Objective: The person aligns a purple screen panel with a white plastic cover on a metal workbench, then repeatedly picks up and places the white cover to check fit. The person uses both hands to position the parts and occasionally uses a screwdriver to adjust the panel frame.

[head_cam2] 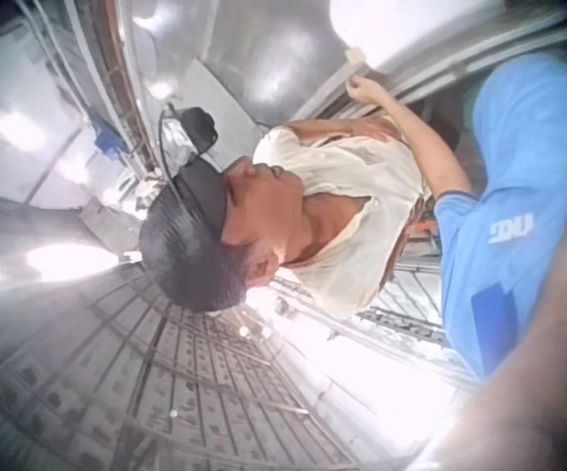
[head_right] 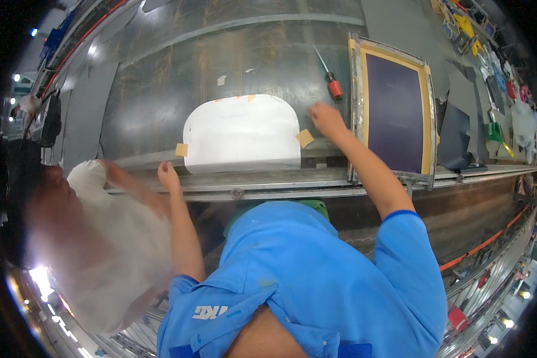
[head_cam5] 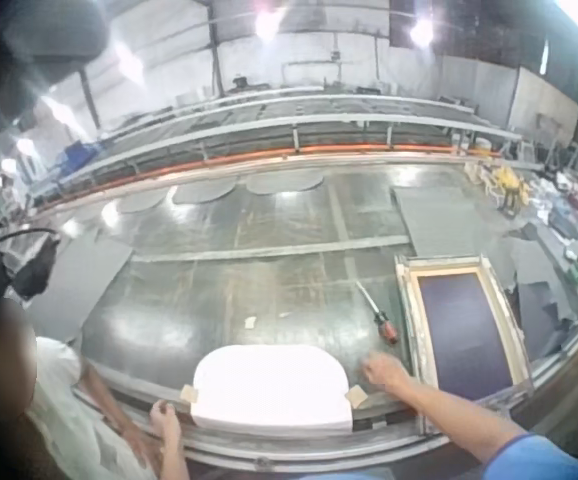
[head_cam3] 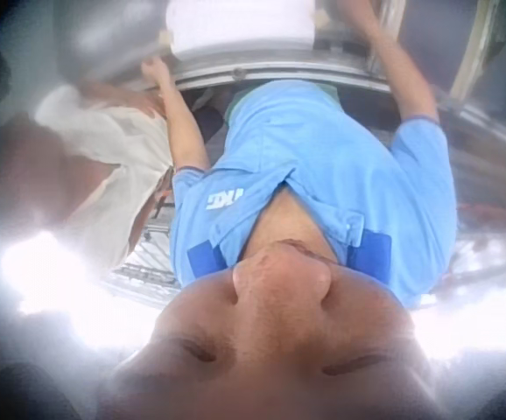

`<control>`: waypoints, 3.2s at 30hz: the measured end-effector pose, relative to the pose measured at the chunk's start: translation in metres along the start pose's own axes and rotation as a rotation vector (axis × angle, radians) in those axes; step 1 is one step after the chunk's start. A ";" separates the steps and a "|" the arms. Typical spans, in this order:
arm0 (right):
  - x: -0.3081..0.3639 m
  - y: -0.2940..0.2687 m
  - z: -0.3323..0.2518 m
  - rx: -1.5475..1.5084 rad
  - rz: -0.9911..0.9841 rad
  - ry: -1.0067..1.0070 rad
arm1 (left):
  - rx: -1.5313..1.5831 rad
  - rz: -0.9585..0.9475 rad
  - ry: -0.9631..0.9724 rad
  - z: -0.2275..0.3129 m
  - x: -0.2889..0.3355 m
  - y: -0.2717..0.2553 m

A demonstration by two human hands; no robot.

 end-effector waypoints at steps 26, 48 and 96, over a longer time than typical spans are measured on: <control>-0.026 -0.001 -0.011 -0.050 -0.452 -0.123 | -0.029 -0.201 0.073 0.000 0.008 -0.011; -0.010 -0.027 -0.043 -0.338 -0.292 0.045 | -0.080 -0.203 0.056 0.004 0.015 -0.012; 0.029 0.015 -0.047 -0.152 -0.027 0.122 | 0.162 -0.793 -0.482 0.024 0.006 -0.009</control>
Point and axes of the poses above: each hand's wrist, its own x-axis away from the middle knuckle, its own y-axis out of the palm, z = x × y, the point moved 1 cm from there along -x, towards the middle knuckle, and after that the axes turned 14 degrees about -y, right-handed, at the moved point
